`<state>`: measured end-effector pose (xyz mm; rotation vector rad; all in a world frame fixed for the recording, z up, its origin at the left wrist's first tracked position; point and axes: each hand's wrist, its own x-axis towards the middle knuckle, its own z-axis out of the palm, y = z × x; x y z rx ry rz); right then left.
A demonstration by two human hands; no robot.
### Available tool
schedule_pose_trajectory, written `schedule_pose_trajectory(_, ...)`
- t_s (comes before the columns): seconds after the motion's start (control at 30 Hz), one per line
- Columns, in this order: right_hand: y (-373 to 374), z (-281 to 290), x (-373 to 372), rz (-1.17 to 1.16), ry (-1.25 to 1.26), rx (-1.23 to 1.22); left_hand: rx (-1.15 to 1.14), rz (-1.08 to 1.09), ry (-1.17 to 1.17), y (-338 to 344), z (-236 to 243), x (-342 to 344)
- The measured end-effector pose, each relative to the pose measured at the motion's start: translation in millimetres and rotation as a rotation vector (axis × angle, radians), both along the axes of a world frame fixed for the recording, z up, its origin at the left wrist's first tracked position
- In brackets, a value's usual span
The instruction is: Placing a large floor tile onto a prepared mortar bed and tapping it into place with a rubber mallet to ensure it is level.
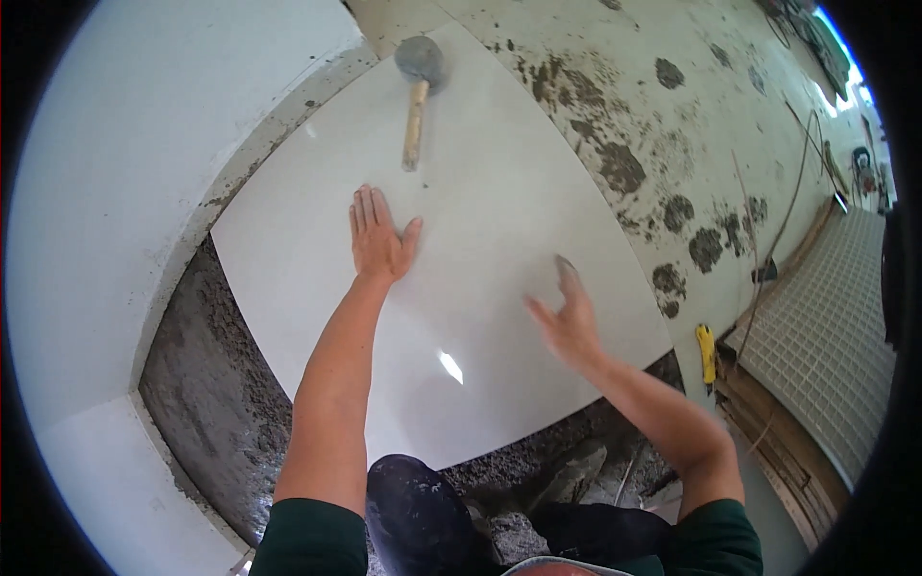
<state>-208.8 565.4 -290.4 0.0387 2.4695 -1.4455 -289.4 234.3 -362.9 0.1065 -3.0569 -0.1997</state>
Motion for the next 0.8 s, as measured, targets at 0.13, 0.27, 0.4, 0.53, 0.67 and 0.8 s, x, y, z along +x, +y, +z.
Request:
schedule_pose_trajectory(0.13, -108.8, 8.4, -124.3, -0.021, 0.016, -0.074, -0.003, -0.056, -0.056, -8.6, 13.7, -37.6)
schedule_pose_trajectory(0.27, -187.0, 5.0, -225.0, -0.174, -0.154, -0.323, 0.029, -0.074, -0.099, -8.0, 17.5, -45.4)
schedule_pose_trajectory(0.4, -210.3, 0.5, -247.8, -0.281, -0.352, -0.840, 0.097, -0.084, -0.112, -11.1, 20.3, -44.0)
schedule_pose_trajectory(0.53, -209.0, 1.2, -254.0, -0.255, -0.279, -0.673, 0.110, -0.062, -0.176, -15.8, 23.1, -45.2)
schedule_pose_trajectory(0.67, -230.7, 25.6, -263.4, -0.249, -0.274, -0.606, 0.120, -0.052, -0.223, -19.5, 24.7, -42.5)
schedule_pose_trajectory(0.8, -245.1, 15.8, -290.7, -0.201, -0.201, -0.531, 0.138, -0.063, -0.210, -14.3, 22.6, -46.3)
